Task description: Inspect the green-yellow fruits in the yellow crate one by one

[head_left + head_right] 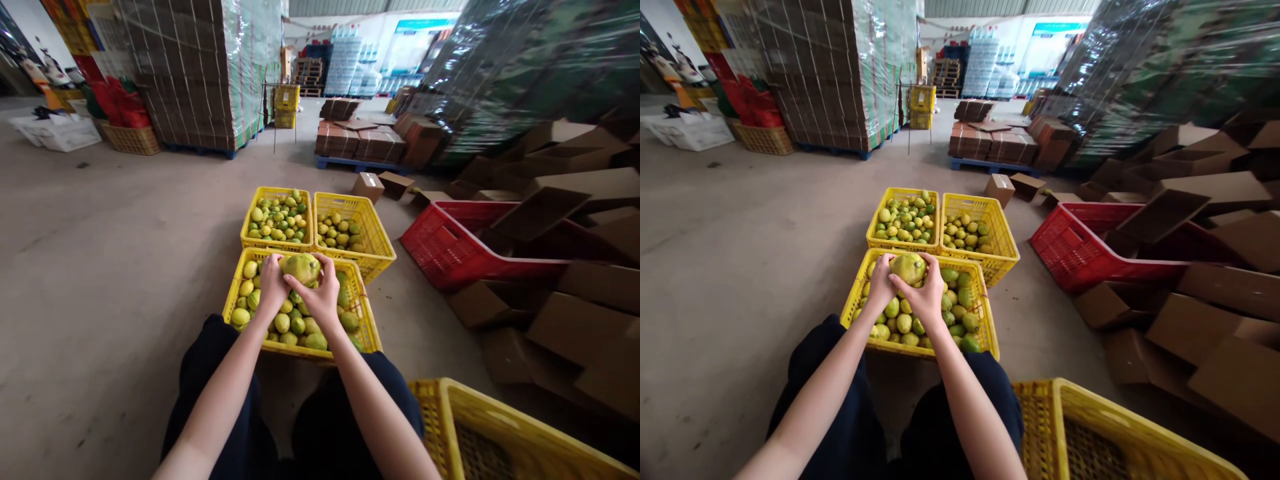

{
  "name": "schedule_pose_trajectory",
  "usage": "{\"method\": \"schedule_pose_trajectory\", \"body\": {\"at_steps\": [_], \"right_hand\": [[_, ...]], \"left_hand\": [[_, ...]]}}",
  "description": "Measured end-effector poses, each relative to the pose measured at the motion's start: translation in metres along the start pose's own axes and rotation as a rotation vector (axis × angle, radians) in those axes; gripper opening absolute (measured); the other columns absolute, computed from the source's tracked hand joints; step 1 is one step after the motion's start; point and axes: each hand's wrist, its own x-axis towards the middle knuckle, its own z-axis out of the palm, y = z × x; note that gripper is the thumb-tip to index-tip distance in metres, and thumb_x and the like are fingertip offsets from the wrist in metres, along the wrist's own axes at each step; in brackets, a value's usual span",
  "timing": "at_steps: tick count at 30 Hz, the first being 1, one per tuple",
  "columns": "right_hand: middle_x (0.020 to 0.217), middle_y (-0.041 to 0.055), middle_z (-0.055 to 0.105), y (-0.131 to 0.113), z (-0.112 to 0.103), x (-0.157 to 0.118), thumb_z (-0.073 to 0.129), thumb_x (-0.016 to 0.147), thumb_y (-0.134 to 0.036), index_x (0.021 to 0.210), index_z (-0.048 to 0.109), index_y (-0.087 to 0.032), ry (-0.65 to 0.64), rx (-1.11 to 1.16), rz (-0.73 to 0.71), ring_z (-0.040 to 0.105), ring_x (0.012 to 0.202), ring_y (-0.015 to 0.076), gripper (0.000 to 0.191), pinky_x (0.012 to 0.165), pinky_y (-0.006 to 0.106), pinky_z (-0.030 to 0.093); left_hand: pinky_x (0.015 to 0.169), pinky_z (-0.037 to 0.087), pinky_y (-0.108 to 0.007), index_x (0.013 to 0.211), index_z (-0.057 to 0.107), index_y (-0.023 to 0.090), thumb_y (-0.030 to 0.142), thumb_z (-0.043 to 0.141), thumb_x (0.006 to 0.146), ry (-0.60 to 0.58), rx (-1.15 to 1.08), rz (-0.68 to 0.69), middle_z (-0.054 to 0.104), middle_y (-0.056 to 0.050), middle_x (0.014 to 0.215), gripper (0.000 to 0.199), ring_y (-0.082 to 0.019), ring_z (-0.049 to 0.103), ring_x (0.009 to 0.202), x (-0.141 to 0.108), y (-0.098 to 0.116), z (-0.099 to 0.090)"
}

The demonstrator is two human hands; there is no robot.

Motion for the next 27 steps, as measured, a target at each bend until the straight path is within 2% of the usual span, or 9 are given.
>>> {"method": "schedule_pose_trajectory", "body": {"at_steps": [4, 8, 11, 14, 19, 22, 27], "right_hand": [[0.108, 0.0050, 0.065, -0.004, -0.005, 0.006, 0.087, 0.060, -0.043, 0.108, 0.056, -0.024, 0.126, 0.056, 0.040, 0.063, 0.100, 0.0239, 0.060, 0.091, 0.038, 0.052], [0.096, 0.0004, 0.066, -0.001, -0.017, 0.019, 0.085, 0.062, -0.045, 0.108, 0.048, -0.025, 0.271, 0.265, 0.232, 0.066, 0.085, 0.0185, 0.061, 0.079, 0.032, 0.054], [0.089, -0.0015, 0.066, 0.008, -0.025, 0.029, 0.085, 0.061, -0.046, 0.101, 0.048, -0.024, 0.334, 0.395, 0.384, 0.065, 0.079, 0.0160, 0.058, 0.071, 0.028, 0.054], [0.088, -0.0024, 0.067, 0.016, -0.029, 0.034, 0.084, 0.061, -0.045, 0.095, 0.052, -0.025, 0.291, 0.500, 0.476, 0.066, 0.078, 0.0149, 0.051, 0.067, 0.026, 0.053], [0.092, 0.0000, 0.072, 0.016, -0.027, 0.035, 0.080, 0.064, -0.044, 0.093, 0.062, -0.025, 0.137, 0.663, 0.593, 0.069, 0.081, 0.0180, 0.039, 0.068, 0.030, 0.057], [0.089, 0.0026, 0.073, 0.013, -0.026, 0.034, 0.079, 0.064, -0.042, 0.091, 0.066, -0.022, 0.095, 0.693, 0.631, 0.070, 0.080, 0.0205, 0.036, 0.065, 0.031, 0.058], [0.082, 0.0025, 0.073, 0.010, -0.027, 0.033, 0.070, 0.068, -0.039, 0.085, 0.067, -0.022, 0.031, 0.699, 0.643, 0.070, 0.079, 0.0236, 0.024, 0.062, 0.033, 0.058]], "left_hand": [[0.092, 0.048, -0.040, 0.099, 0.058, 0.019, 0.018, 0.077, 0.069, 0.005, -0.028, -0.027, 0.066, -0.008, 0.102, 0.035, -0.027, 0.063, 0.102, 0.002, 0.003, -0.003], [0.099, 0.046, -0.040, 0.104, 0.066, 0.019, 0.028, 0.086, 0.064, 0.080, -0.113, -0.058, 0.062, -0.010, 0.109, 0.046, -0.026, 0.061, 0.106, 0.004, 0.006, -0.007], [0.100, 0.046, -0.038, 0.105, 0.069, 0.020, 0.034, 0.086, 0.065, 0.092, -0.299, -0.089, 0.063, -0.008, 0.111, 0.046, -0.024, 0.062, 0.105, 0.006, 0.011, -0.011], [0.092, 0.050, -0.033, 0.102, 0.067, 0.019, 0.039, 0.083, 0.067, 0.009, -0.609, -0.170, 0.068, -0.006, 0.105, 0.044, -0.021, 0.064, 0.100, 0.008, 0.016, -0.015], [0.079, 0.052, -0.027, 0.097, 0.061, 0.018, 0.044, 0.087, 0.061, -0.162, -1.050, -0.362, 0.070, -0.003, 0.097, 0.052, -0.019, 0.066, 0.094, 0.009, 0.022, -0.020], [0.076, 0.053, -0.026, 0.093, 0.060, 0.019, 0.041, 0.088, 0.062, -0.224, -1.169, -0.464, 0.070, -0.002, 0.092, 0.048, -0.017, 0.068, 0.088, 0.009, 0.022, -0.020], [0.081, 0.058, -0.027, 0.097, 0.065, 0.016, 0.033, 0.076, 0.080, -0.218, -1.296, -0.571, 0.071, -0.006, 0.098, 0.027, -0.018, 0.069, 0.095, 0.010, 0.024, -0.020]]}}
